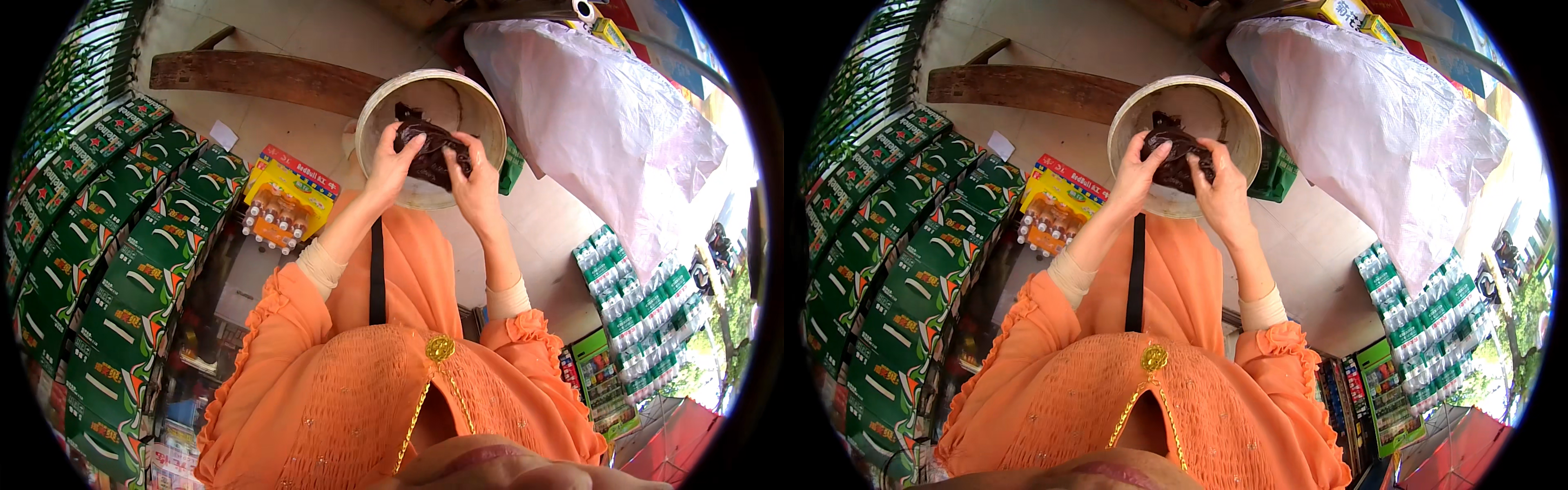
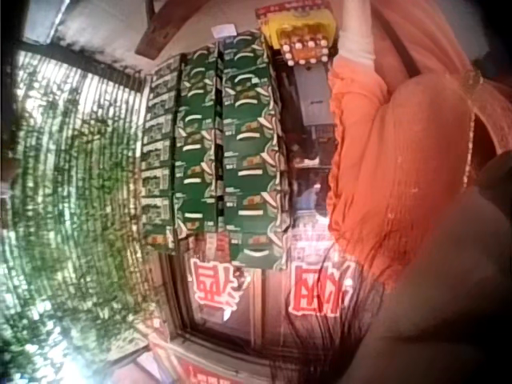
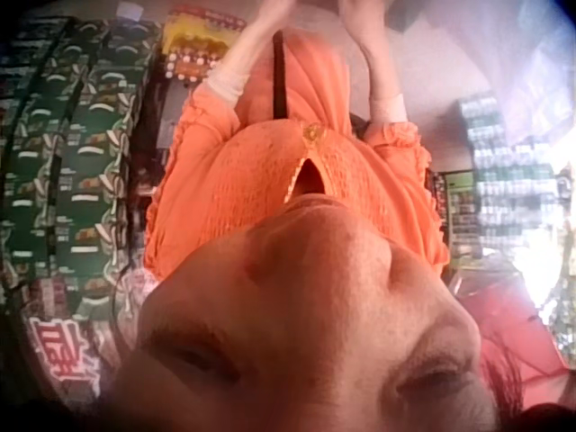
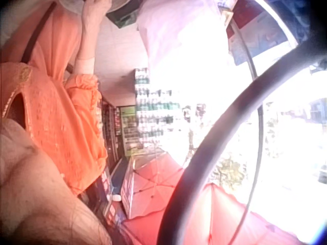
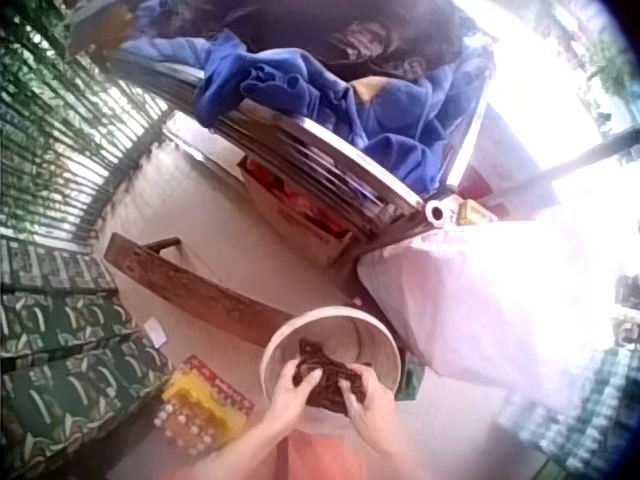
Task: The person picks up a bucket from a table, walks outside to pour out dark liquid, then returns inside to rinse the bucket at a sink. After rinsing, the person carries the bucket back to the table and places it down.
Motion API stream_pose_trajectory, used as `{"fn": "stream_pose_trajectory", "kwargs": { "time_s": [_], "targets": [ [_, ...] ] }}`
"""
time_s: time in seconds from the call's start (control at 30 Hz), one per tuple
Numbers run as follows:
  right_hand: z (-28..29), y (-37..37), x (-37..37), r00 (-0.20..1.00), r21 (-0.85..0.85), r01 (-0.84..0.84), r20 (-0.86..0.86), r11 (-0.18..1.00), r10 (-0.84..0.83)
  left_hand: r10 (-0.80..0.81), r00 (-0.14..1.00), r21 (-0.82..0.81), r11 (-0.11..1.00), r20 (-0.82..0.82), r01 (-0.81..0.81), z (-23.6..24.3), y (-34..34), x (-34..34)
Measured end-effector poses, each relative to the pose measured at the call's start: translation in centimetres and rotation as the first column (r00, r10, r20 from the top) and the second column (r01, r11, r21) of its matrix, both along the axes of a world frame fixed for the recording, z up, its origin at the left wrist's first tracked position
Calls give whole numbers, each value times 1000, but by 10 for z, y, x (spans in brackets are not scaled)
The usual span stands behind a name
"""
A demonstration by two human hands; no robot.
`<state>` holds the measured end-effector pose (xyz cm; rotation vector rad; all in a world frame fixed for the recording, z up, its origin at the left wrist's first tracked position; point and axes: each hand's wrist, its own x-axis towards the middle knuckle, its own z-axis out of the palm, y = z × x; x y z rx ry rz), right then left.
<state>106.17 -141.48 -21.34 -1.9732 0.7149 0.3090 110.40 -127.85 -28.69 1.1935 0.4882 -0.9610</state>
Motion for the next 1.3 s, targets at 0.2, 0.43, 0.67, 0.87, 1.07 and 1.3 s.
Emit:
{"fn": "stream_pose_trajectory", "kwargs": {
  "time_s": [0.2, 0.43, 0.67, 0.87, 1.07, 1.3],
  "targets": [
    [-37, -24, -13, 988, -250, -106, 86, 963, 131, -203, 953, 195, 968, 223, 160, 2, 23, 4],
    [-96, -12, -3, 939, -235, -218, -316, 947, 137, 40, 963, 58, 997, 268, -57, 8, 20, -21],
    [-187, 17, 17, 806, -80, -332, -543, 940, 238, -56, 990, 33, 998, 126, 52, 28, 36, -52],
    [-110, 5, -7, 963, 335, 223, -220, 915, -154, 88, 985, -32, 995, -151, -94, 22, 43, -51],
    [54, 17, -7, 977, 429, 209, -119, 879, -175, 186, 833, -283, 883, -521, -374, 23, 8, -28],
    [12, -18, -24, 975, 32, 215, -67, 976, -213, 286, 958, -111, 951, -25, -287, 53, 9, -9]
  ]
}}
